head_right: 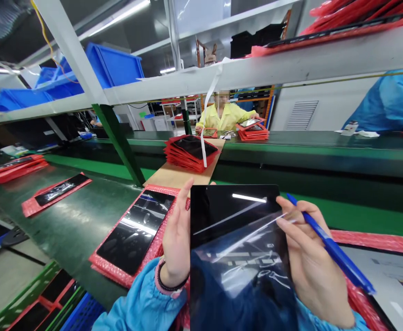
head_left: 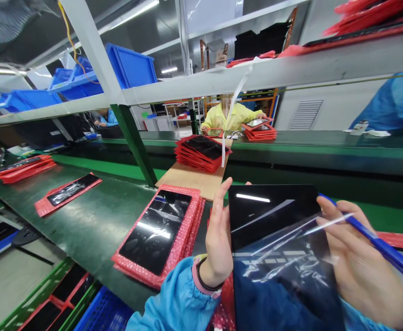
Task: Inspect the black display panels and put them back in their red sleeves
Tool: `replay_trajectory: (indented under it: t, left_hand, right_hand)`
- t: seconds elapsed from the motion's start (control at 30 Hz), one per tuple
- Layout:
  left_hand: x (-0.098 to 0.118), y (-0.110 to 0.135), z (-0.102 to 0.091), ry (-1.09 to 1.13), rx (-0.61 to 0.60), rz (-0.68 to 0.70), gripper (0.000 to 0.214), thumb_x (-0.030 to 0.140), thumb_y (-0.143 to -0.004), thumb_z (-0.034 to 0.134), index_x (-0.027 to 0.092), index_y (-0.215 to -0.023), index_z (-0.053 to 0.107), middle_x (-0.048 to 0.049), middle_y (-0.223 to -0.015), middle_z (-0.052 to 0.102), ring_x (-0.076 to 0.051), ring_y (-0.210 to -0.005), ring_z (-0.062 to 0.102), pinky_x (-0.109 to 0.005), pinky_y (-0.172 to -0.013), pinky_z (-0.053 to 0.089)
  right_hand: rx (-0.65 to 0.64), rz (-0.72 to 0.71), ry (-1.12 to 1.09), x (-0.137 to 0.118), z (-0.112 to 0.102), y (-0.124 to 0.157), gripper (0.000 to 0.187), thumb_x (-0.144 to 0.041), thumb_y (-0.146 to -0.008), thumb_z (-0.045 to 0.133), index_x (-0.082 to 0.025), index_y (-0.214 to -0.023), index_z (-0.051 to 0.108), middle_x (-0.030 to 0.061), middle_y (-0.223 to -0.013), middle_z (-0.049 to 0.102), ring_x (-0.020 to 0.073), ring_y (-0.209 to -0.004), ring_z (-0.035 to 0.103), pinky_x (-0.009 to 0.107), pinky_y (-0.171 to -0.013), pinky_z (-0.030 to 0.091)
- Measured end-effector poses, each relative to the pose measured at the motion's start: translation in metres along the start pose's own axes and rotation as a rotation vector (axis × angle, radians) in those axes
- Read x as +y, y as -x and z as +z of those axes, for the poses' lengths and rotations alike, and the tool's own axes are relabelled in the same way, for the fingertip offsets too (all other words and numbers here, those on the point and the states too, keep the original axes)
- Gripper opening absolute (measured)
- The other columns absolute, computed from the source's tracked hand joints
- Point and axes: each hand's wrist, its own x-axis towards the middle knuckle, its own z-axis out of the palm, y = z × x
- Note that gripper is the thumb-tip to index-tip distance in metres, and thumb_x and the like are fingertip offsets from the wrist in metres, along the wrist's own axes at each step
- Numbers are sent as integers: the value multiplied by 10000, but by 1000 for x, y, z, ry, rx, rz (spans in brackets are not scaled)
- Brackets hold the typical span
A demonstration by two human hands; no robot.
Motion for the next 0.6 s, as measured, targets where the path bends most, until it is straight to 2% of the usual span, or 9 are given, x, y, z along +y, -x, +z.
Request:
replay_trajectory:
  t: [0.1, 0.17, 0.23, 0.33, 0.4, 0.47, 0.53, 0.6]
  left_hand:
    - [1, 5, 0, -57, -10, 55, 449, 368, -960, 341, 321, -1400, 419, 102, -1523, 319, -112, -1447, 106, -233, -1164, 172]
    - [0, 7, 0, -86, -19, 70, 445, 392, -962, 334, 332, -1394, 428, 103, -1524, 316, -113, -1448, 100, -241, -1167, 159]
    - [-2, 7, -2, -104, -27, 54, 443, 419, -960, 334, 322, -1374, 459, 83, -1514, 345, -126, -1447, 128, -260, -1172, 144]
    - [-10, 5, -15, -95, -31, -20, 470, 458, -953, 340, 294, -1380, 445, 31, -1491, 397, -151, -1439, 182, -295, -1176, 132]
    - [-17, 5, -34, -94, -35, -88, 509, 464, -944, 364, 273, -1416, 375, -26, -1463, 439, -183, -1414, 267, -345, -1166, 180]
    - [-23, 9, -62, -150, -20, -182, 554, 437, -919, 440, 252, -1428, 325, -76, -1443, 457, -214, -1364, 366, -381, -1133, 256]
    - [-29, 16, -93, -318, 68, -278, 588, 346, -857, 548, 195, -1393, 359, -115, -1462, 416, -225, -1352, 375, -355, -1109, 289]
    - [-34, 24, -120, -539, 127, -397, 600, 223, -786, 591, 125, -1347, 403, -158, -1458, 396, -229, -1338, 376, -318, -1100, 280]
  right_hand:
    - [-92, -169, 9, 0, 2, 5, 455, -153, -534, 794, -310, -903, 579, -28, -1174, 670, 191, -1280, 464, 398, -1149, 224]
    - [-137, -162, 13, 1, 3, 5, 444, -169, -580, 781, -319, -944, 577, -33, -1283, 615, 194, -1319, 421, 425, -1163, 181]
    - [-169, -100, 25, 4, 1, 3, 438, -214, -600, 787, -320, -974, 585, -24, -1293, 610, 216, -1294, 456, 433, -1145, 236]
    - [-171, 18, 83, 18, -7, -4, 454, -290, -584, 812, -310, -988, 605, -5, -1202, 665, 224, -1149, 586, 363, -1039, 407]
    - [-159, 79, 132, 33, -17, -10, 461, -315, -563, 825, -297, -973, 616, 2, -1156, 682, 212, -1050, 639, 300, -924, 493]
    - [-150, 110, 154, 51, -27, -15, 460, -323, -538, 831, -278, -946, 622, 16, -1107, 695, 213, -987, 660, 268, -819, 533]
    - [-139, 108, 161, 69, -37, -18, 455, -321, -517, 831, -268, -917, 623, 16, -1059, 703, 210, -981, 657, 247, -781, 532]
    - [-153, 89, 163, 88, -44, -20, 425, -321, -523, 821, -267, -891, 615, 8, -1020, 707, 206, -1019, 640, 245, -817, 512]
